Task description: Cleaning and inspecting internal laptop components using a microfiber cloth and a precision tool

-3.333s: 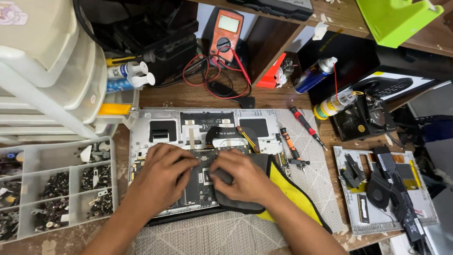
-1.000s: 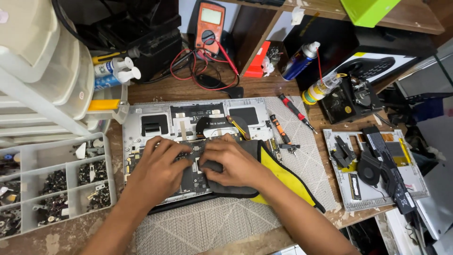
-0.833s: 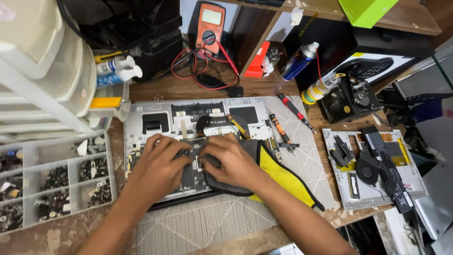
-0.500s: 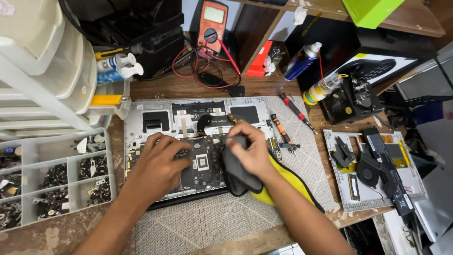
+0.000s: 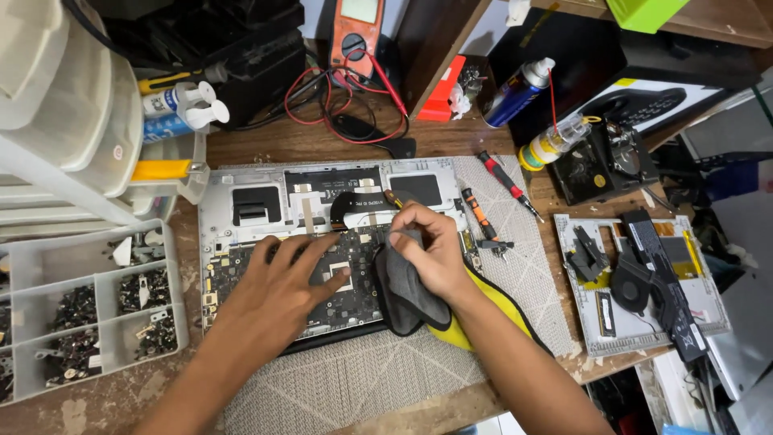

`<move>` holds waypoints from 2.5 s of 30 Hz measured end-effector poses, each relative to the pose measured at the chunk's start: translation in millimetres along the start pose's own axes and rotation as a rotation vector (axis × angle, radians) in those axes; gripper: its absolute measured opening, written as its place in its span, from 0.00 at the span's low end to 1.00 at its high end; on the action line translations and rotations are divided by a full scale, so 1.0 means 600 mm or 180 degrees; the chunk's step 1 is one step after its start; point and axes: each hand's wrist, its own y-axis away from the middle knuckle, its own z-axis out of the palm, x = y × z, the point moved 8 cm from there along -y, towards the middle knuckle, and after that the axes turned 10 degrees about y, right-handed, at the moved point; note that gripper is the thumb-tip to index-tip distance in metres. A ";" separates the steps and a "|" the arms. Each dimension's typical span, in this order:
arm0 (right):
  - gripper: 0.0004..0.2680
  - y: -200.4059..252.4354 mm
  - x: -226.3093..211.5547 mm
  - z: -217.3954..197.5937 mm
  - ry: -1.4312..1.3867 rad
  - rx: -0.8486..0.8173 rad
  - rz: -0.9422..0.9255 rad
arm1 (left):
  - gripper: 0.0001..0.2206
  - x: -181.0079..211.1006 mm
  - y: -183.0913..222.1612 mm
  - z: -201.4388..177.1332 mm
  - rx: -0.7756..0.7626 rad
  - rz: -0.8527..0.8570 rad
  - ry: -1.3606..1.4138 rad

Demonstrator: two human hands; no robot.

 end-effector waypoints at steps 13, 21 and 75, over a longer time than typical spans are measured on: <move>0.02 -0.001 0.002 0.003 0.0215 0.0047 0.0046 | 0.32 0.003 -0.003 -0.008 0.0051 -0.0087 0.0095; 0.02 -0.005 0.004 0.000 -0.0189 0.0128 -0.0146 | 0.18 -0.005 0.004 -0.042 0.0149 -0.0098 0.0591; 0.02 -0.007 -0.020 0.008 -0.0136 -0.0283 -0.0106 | 0.35 -0.050 -0.016 -0.055 0.0525 -0.1842 0.2556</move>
